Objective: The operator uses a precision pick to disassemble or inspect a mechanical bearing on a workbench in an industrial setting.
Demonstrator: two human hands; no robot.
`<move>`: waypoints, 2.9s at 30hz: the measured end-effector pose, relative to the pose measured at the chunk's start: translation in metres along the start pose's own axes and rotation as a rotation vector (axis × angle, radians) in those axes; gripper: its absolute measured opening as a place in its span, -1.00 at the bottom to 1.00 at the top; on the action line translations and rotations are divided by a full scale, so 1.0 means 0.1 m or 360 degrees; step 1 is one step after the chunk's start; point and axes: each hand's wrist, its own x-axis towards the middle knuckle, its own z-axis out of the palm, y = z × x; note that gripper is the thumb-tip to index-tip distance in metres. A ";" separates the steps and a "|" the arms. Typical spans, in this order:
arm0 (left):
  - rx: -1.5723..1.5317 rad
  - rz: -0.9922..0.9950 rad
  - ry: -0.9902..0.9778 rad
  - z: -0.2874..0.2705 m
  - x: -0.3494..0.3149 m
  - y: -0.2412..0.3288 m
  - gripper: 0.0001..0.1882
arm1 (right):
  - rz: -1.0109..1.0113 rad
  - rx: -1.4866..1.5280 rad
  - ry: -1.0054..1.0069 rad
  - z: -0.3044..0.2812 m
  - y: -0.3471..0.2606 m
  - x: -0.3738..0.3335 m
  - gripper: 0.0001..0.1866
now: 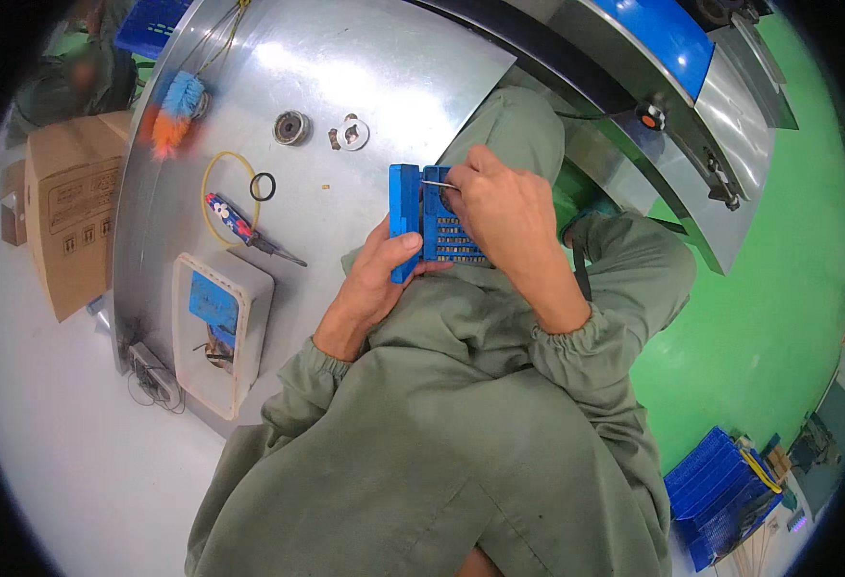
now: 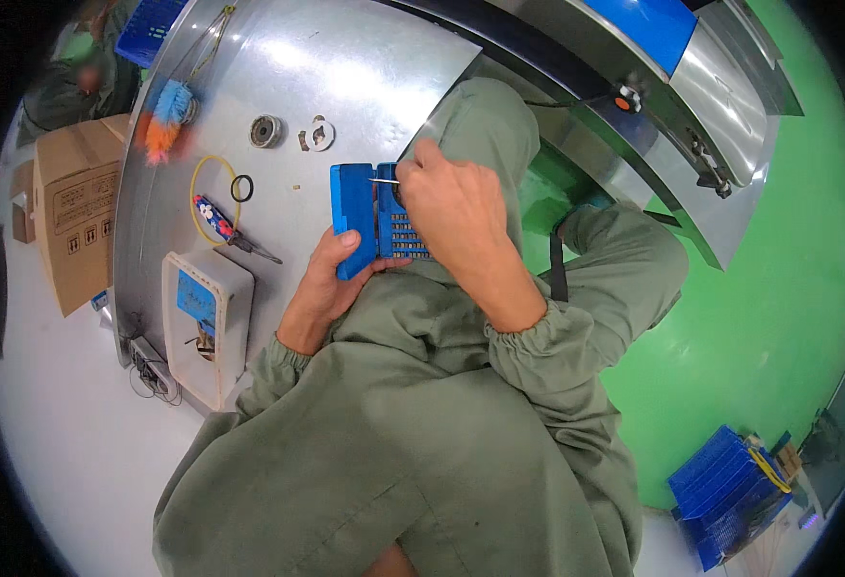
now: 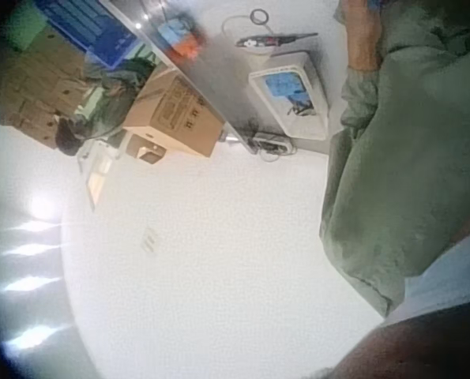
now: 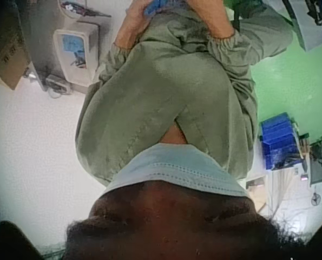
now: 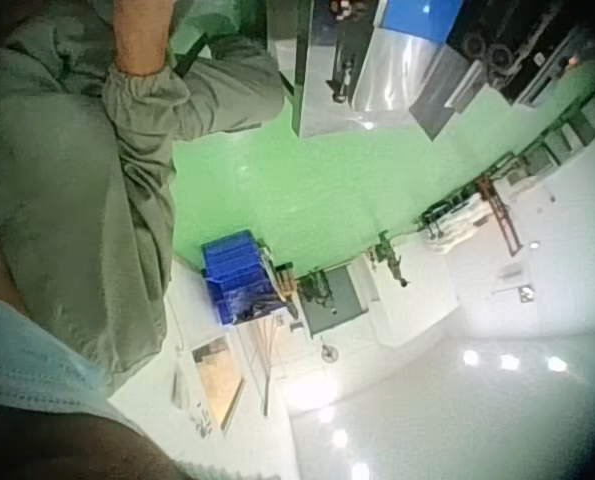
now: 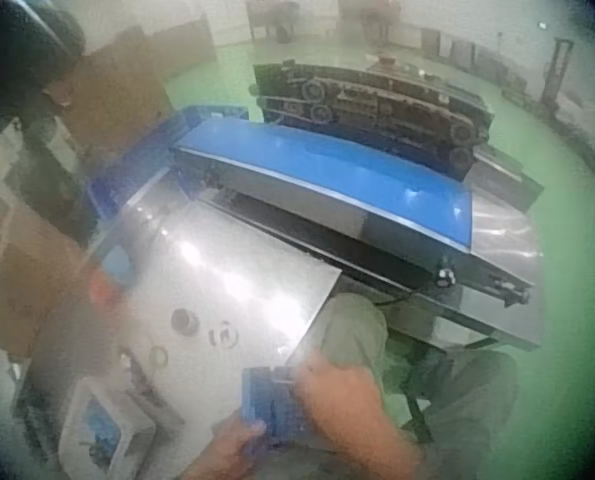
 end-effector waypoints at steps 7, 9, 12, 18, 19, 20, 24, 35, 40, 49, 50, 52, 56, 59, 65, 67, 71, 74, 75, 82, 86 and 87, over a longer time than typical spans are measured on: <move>0.0008 -0.0005 -0.0016 0.02 0.00 0.02 -0.28 | 0.0482 0.1993 -0.0049 -0.22 0.13 -0.18 -0.94; 0.0109 -0.0051 -0.0001 0.00 -0.01 0.03 -0.21 | 0.0715 0.2555 -0.0132 -0.22 0.15 -0.25 -0.94; 0.0087 -0.0023 0.0003 0.01 -0.01 0.04 -0.21 | 0.0617 0.3292 -0.0131 -0.16 0.17 -0.34 -0.87; 0.0100 -0.0030 -0.0020 0.01 0.00 0.03 -0.21 | 0.0546 0.3741 -0.0145 -0.15 0.07 -0.38 -0.85; 0.0101 -0.0028 -0.0019 0.00 0.00 0.02 -0.21 | 0.0562 0.3791 -0.0156 -0.15 0.06 -0.38 -0.85; 0.0103 -0.0028 -0.0025 -0.01 0.00 0.02 -0.22 | 0.0579 0.3841 -0.0165 -0.15 0.06 -0.38 -0.85; 0.0090 -0.0021 -0.0022 -0.01 0.00 0.02 -0.24 | 0.0604 0.3897 -0.0170 -0.13 0.04 -0.37 -0.84; 0.0083 -0.0026 -0.0019 -0.01 0.01 0.02 -0.26 | 0.0375 0.1077 0.0295 -0.09 0.05 -0.22 -0.93; 0.0113 -0.0008 -0.0020 -0.02 0.01 0.02 -0.24 | 0.0193 0.0507 0.0309 -0.02 0.03 -0.13 -0.89; 0.0108 -0.0017 -0.0006 0.00 0.00 0.02 -0.25 | 0.0073 0.0218 0.0229 0.02 -0.05 -0.08 -0.89; 0.0110 -0.0013 0.0003 0.00 0.00 0.02 -0.25 | 0.0044 0.0161 0.0206 0.02 -0.05 -0.06 -0.88; 0.0114 -0.0009 0.0012 -0.01 0.00 0.02 -0.25 | 0.0043 0.0103 0.0183 0.05 -0.03 -0.04 -0.88; 0.0063 -0.0039 -0.0026 -0.02 0.01 0.01 -0.27 | -0.0035 0.0027 0.0179 0.04 -0.04 0.01 -0.88; 0.0055 -0.0027 -0.0022 -0.03 0.01 0.00 -0.27 | -0.0070 0.0014 0.0161 0.03 -0.03 0.03 -0.90; -0.0002 -0.0046 0.0002 0.01 0.01 0.04 -0.27 | -0.0113 -0.0038 0.0095 0.04 -0.02 0.04 -0.93; -0.0012 -0.0042 0.0004 0.00 0.01 0.03 -0.27 | -0.0108 -0.0032 0.0092 0.04 -0.03 0.05 -0.92; -0.0007 -0.0043 -0.0026 -0.03 0.02 0.00 -0.26 | 0.0002 0.0064 0.0063 0.05 -0.01 0.04 -0.91; 0.0005 -0.0029 -0.0033 -0.03 0.02 0.00 -0.25 | 0.0035 0.0270 0.0208 -0.03 0.00 -0.02 -0.91; 0.0010 -0.0031 -0.0039 -0.03 0.02 0.00 -0.25 | 0.0029 0.0272 0.0205 -0.07 0.02 -0.04 -0.91; 0.0074 -0.0012 -0.0016 -0.01 0.00 0.03 -0.24 | 0.0279 0.2022 0.0133 -0.21 0.15 -0.28 -0.88; 0.0075 -0.0015 -0.0048 -0.01 0.00 0.04 -0.25 | 0.0226 0.2382 0.0138 -0.23 0.14 -0.31 -0.89; 0.0069 -0.0012 -0.0049 0.00 0.00 0.04 -0.25 | 0.0224 0.2384 0.0139 -0.23 0.14 -0.31 -0.89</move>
